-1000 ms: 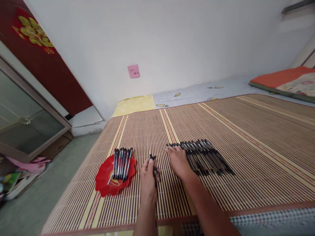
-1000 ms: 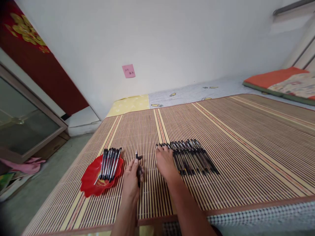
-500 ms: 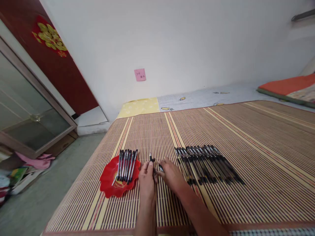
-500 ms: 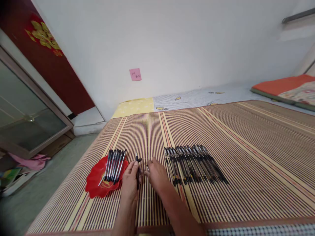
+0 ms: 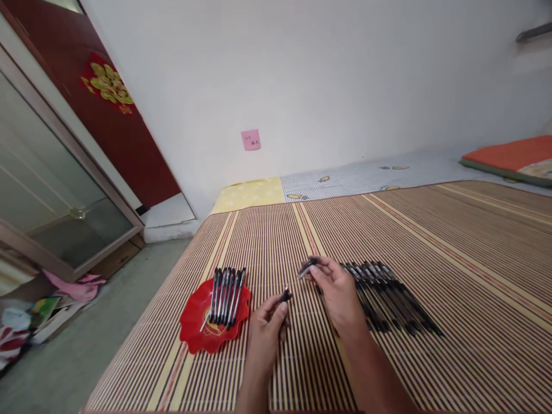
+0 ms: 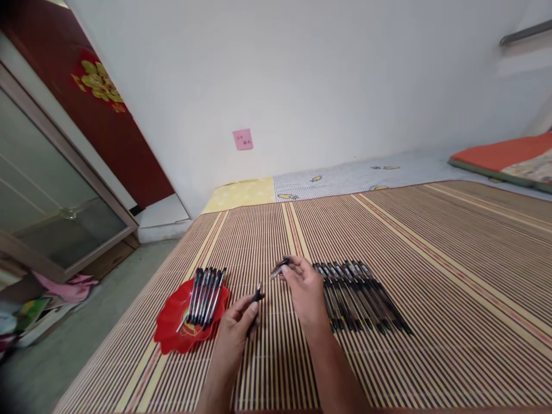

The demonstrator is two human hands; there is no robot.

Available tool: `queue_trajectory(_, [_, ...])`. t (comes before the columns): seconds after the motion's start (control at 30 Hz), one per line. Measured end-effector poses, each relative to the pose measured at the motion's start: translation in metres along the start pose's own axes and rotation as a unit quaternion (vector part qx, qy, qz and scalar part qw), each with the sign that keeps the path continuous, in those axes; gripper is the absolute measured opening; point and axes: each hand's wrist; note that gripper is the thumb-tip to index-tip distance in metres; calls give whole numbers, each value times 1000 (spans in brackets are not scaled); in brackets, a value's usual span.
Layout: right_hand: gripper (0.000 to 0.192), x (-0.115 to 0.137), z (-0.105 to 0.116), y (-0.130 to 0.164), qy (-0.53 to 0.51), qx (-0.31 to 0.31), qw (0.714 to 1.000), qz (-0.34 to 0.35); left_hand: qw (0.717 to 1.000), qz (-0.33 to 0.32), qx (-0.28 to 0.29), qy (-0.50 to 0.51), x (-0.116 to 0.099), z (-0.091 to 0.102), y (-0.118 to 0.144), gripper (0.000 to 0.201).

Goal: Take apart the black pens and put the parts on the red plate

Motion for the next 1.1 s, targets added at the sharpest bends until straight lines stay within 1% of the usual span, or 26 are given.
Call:
queue_trajectory(0.1, [35, 5, -1, 2, -22, 18, 1000, 1, 999, -7, 18, -27, 3, -2, 2, 40])
queue_trajectory(0.27, [33, 12, 1, 3, 10, 74, 997, -7, 999, -13, 33, -33, 5, -9, 2, 37])
queue_trajectory(0.33, [34, 16, 4, 4, 26, 93, 995, -13, 999, -7, 33, -22, 4, -11, 3, 38])
queue_trajectory(0.43, [34, 22, 8, 4, 42, 104, 994, -11, 999, 9, 42, -7, 3, -14, 4, 40])
queue_trajectory(0.53, [32, 25, 11, 4, 50, 117, 992, -11, 999, 9, 48, 6, 4, -15, 5, 40])
queue_trajectory(0.77, [32, 25, 13, 4, 12, 119, 993, -10, 996, 26, 71, 47, 10, -18, 4, 43])
queue_trajectory(0.97, [26, 28, 11, 6, 47, 187, 980, -40, 993, 22, 80, 88, 10, -22, 5, 42])
queue_trajectory(1.1, [25, 25, 13, 6, 59, 198, 977, -46, 989, 15, 83, 119, 10, -25, 6, 41])
Point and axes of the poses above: each hand's wrist, its own y-axis away from the middle knuckle, its own z-axis out of the back of the hand, x = y × z, and after that the axes turned 8 degrees about x, right-handed
